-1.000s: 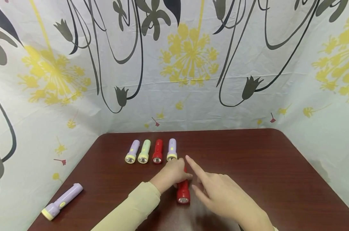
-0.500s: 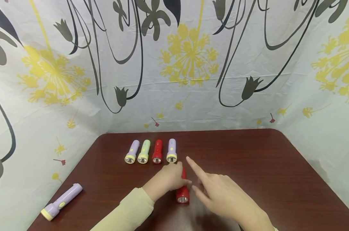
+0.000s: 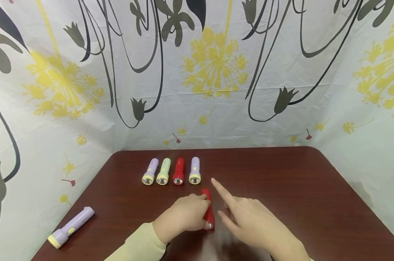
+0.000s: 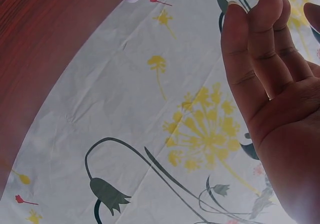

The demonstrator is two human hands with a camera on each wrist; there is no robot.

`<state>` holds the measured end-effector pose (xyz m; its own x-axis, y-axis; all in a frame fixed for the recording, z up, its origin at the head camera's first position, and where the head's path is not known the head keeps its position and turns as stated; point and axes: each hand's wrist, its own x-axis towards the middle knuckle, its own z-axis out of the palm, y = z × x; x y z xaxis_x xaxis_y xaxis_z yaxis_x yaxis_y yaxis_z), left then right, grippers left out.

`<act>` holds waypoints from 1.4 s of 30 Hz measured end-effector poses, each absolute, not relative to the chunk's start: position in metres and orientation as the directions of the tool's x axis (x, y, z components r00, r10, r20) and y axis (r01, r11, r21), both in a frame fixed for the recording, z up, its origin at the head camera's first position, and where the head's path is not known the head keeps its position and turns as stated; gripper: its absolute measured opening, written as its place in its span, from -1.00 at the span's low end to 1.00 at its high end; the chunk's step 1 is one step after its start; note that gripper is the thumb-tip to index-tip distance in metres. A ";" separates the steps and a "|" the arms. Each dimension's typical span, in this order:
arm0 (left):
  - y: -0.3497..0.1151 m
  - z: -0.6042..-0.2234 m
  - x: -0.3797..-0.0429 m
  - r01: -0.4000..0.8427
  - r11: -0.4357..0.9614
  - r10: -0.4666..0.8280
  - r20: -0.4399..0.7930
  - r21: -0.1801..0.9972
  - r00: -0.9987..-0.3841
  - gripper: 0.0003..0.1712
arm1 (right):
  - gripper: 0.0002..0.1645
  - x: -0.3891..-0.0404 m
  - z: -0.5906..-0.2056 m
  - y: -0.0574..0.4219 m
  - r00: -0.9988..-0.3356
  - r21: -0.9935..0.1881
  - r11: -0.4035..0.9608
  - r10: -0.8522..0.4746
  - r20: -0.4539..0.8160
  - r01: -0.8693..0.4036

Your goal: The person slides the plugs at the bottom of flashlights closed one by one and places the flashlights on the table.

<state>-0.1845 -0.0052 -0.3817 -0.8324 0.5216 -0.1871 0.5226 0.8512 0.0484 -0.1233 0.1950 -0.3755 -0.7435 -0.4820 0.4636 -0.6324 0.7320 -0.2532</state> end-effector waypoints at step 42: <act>0.044 -0.415 -0.294 0.514 0.858 0.514 0.013 0.005 -0.858 -0.86 | -0.07 -0.128 -0.386 0.205 -0.820 -0.268 0.782 -0.487 0.301 -0.563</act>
<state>-0.2935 0.0439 -0.4148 -0.8578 0.5137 0.0135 0.5138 0.8579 0.0053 -0.1284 0.2053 -0.3860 -0.8199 -0.4868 0.3014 -0.5628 0.7820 -0.2679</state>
